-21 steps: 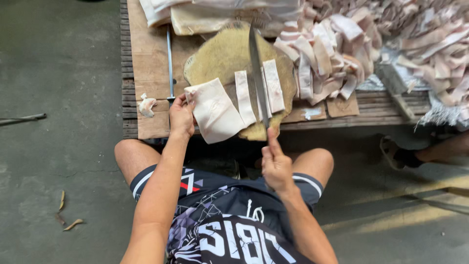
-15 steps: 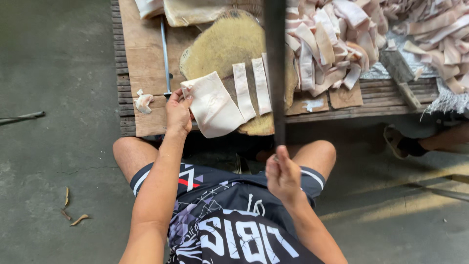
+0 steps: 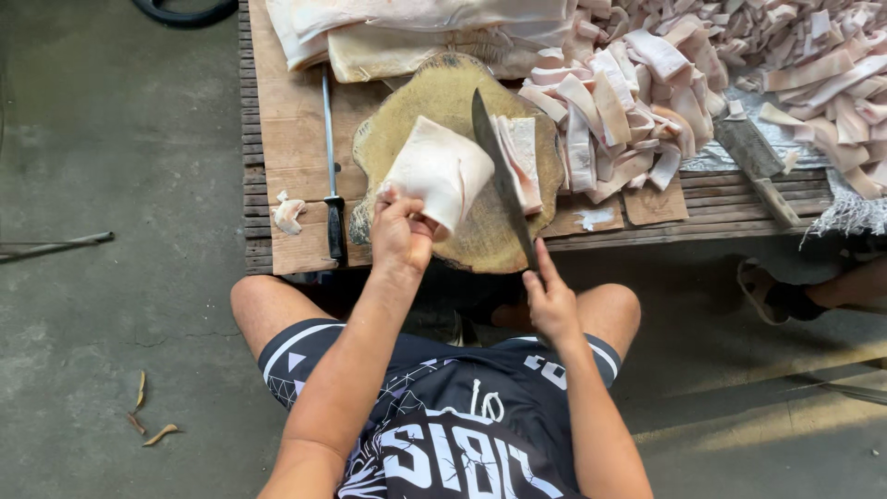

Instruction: The person sits on the floor and uses a large knife to slice sheets of pork skin into thin strips on a wooden cutting board. The person repeatedly folds the skin, cuts it into strips, and moves the cut pieces aside.

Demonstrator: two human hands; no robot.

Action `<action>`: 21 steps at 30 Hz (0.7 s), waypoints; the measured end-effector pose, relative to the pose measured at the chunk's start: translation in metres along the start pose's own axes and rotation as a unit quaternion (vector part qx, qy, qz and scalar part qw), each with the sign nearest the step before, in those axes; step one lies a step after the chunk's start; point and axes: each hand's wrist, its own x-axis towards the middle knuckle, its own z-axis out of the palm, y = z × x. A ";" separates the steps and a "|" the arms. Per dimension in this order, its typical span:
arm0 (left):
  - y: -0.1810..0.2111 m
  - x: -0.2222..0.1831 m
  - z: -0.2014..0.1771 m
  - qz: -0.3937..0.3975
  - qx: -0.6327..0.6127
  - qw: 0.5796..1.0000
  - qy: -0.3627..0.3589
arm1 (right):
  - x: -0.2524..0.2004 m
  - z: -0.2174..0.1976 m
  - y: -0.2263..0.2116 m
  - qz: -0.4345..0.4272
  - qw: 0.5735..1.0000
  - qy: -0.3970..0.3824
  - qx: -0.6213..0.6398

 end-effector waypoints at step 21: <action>0.055 0.009 -0.081 0.002 0.389 0.920 -0.048 | -0.049 0.032 -0.042 -0.114 0.991 -0.025 -0.069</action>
